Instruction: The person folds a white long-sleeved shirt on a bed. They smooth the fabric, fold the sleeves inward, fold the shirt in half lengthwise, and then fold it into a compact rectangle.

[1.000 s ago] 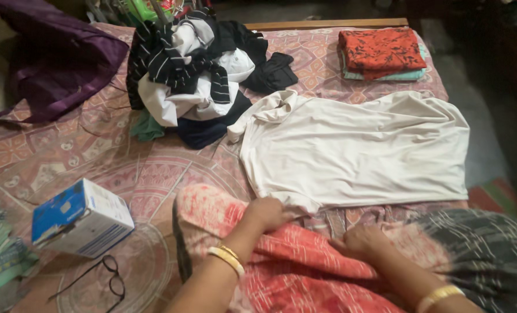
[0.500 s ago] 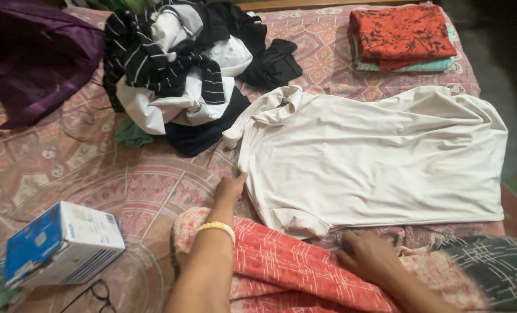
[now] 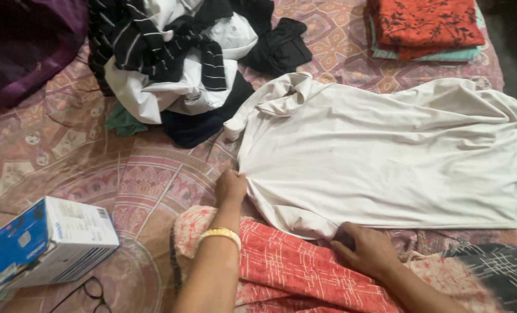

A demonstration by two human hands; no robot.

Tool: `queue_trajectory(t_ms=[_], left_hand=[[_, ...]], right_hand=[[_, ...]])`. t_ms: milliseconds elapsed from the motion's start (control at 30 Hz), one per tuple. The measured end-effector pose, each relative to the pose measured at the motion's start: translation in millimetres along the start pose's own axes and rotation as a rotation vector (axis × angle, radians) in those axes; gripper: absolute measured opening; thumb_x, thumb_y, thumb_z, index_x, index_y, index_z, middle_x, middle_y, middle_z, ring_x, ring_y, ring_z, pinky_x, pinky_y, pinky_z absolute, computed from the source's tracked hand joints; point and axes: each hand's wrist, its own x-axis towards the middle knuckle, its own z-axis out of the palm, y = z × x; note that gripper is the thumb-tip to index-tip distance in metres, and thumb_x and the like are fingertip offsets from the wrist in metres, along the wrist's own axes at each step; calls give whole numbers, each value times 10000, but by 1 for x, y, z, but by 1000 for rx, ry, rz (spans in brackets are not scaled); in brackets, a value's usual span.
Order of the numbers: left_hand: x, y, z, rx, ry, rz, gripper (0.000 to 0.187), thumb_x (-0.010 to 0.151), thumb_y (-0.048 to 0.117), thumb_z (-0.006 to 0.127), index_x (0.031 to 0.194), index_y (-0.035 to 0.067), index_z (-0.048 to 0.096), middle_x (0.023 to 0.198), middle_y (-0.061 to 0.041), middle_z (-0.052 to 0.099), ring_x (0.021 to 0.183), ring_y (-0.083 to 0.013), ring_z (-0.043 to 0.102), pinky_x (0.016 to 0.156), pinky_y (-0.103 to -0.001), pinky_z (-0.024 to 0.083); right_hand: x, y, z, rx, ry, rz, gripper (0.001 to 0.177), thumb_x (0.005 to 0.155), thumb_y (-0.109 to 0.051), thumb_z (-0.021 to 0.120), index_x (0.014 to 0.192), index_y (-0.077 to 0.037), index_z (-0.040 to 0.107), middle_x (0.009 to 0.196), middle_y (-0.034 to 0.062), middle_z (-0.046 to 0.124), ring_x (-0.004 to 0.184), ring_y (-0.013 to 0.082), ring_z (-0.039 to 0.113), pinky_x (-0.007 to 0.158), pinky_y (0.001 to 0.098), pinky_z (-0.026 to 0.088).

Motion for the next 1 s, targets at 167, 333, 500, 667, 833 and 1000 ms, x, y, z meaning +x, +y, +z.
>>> queue_trajectory(t_ms=[167, 333, 500, 667, 833, 1000], left_hand=[[-12, 6, 1, 243, 55, 198, 295, 990, 280, 577, 1114, 18, 633, 1081, -252, 714, 1060, -431, 681, 921, -525, 521], [-17, 6, 2, 257, 169, 248, 282, 1006, 175, 537, 1223, -3, 564, 1262, -275, 648, 1115, -421, 669, 942, -501, 534], [-38, 27, 22, 124, 238, 770, 585, 975, 329, 555, 1484, 73, 420, 1527, -212, 441, 1399, -399, 460, 1165, -496, 401], [-49, 33, 39, 477, -250, 500, 926, 913, 737, 441, 1612, 274, 48, 1686, -153, -71, 1539, -397, -97, 1200, -575, 19], [-41, 25, 41, 469, -349, 435, 1026, 844, 829, 417, 1624, 362, -57, 1698, -94, -213, 1529, -381, -257, 1198, -577, -103], [-42, 28, 40, 497, -349, 443, 1019, 850, 840, 407, 1625, 364, -54, 1702, -96, -198, 1532, -392, -242, 1199, -584, -90]], right_hand=[[-5, 2, -8, -95, 231, -140, 305, 847, -465, 692, 944, -176, 672, 913, 67, 728, 912, 306, 690, 782, 439, 547], [23, 21, -19, -146, 510, -386, 340, 847, -364, 709, 1062, -107, 649, 1113, 106, 653, 1100, 336, 581, 945, 471, 461], [58, 35, -13, -254, 499, -376, 620, 881, -450, 640, 1372, -90, 518, 1437, 128, 520, 1373, 321, 434, 1151, 552, 267], [72, 48, -8, -352, 462, -246, 709, 971, -533, 458, 1550, -133, 365, 1633, 91, 334, 1527, 279, 237, 1210, 541, 123], [73, 78, -44, -498, 340, 39, 807, 981, -684, 257, 1604, -179, 171, 1694, 75, 98, 1542, 268, 67, 1208, 494, -5], [61, 129, -90, -417, 240, 360, 858, 935, -743, 177, 1622, -250, 28, 1716, -9, -26, 1567, 221, -27, 1227, 480, -50]])
